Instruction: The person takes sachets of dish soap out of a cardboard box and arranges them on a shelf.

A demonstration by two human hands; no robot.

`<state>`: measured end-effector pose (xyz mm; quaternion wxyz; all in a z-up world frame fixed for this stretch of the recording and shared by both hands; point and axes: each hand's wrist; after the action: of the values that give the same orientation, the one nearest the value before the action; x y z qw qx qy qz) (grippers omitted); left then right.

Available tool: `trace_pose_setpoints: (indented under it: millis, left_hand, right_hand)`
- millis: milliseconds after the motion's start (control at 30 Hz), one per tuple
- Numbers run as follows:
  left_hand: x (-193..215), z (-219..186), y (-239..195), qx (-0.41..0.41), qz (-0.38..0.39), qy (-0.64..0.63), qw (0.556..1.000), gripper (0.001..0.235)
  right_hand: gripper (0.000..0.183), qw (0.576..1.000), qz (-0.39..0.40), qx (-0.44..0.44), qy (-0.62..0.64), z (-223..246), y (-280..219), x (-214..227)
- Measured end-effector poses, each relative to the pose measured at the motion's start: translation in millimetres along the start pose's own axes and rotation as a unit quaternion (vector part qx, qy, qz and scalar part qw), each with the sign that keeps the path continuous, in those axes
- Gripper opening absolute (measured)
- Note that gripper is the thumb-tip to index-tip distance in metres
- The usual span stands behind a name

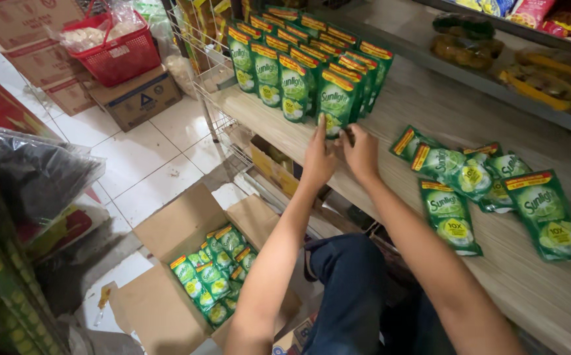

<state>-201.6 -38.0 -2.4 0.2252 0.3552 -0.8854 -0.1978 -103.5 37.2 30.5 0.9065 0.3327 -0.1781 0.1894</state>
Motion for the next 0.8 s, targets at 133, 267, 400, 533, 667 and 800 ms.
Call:
trace_pose_setpoints:
  millis: [133, 267, 400, 533, 667, 800]
  left_hand:
    - [2.1, -13.7, 0.8, 0.004, -0.004, -0.009, 1.000, 0.084]
    - [3.0, -24.2, 4.6, 0.073, 0.013, -0.010, 0.997, 0.082]
    - [-0.8, -24.2, 6.9, -0.030, -0.020, -0.016, 0.999, 0.087]
    - [-6.0, -21.1, 10.9, 0.030, -0.006, -0.044, 0.999, 0.085]
    - [-10.3, -13.5, 13.0, -0.048, -0.038, -0.074, 0.995, 0.087]
    - [-13.9, -4.5, 7.9, 0.057, 0.004, -0.026, 0.998, 0.084]
  right_hand:
    - [0.012, 0.998, -0.002, -0.010, 0.057, -4.0, -6.9, -1.3]
    - [0.014, 0.997, -0.027, -0.017, 0.064, -2.8, -9.4, -2.2]
    - [0.017, 0.996, -0.041, -0.041, 0.074, -9.5, -7.5, -2.9]
    - [0.019, 0.998, -0.037, -0.044, 0.033, -25.9, -5.0, -6.2]
    - [0.020, 0.998, -0.043, -0.022, 0.043, -42.4, -1.4, -12.6]
    - [0.018, 0.997, -0.078, 0.006, 0.017, -39.9, 4.1, -12.8]
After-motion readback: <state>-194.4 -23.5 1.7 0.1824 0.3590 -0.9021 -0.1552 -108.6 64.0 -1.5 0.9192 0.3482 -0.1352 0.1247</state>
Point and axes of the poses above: each hand's wrist, its own y-axis towards the middle knuckle, its own x-axis out of the back of the hand, z = x × y, and after that the axes turned 1 degree about z, right-handed
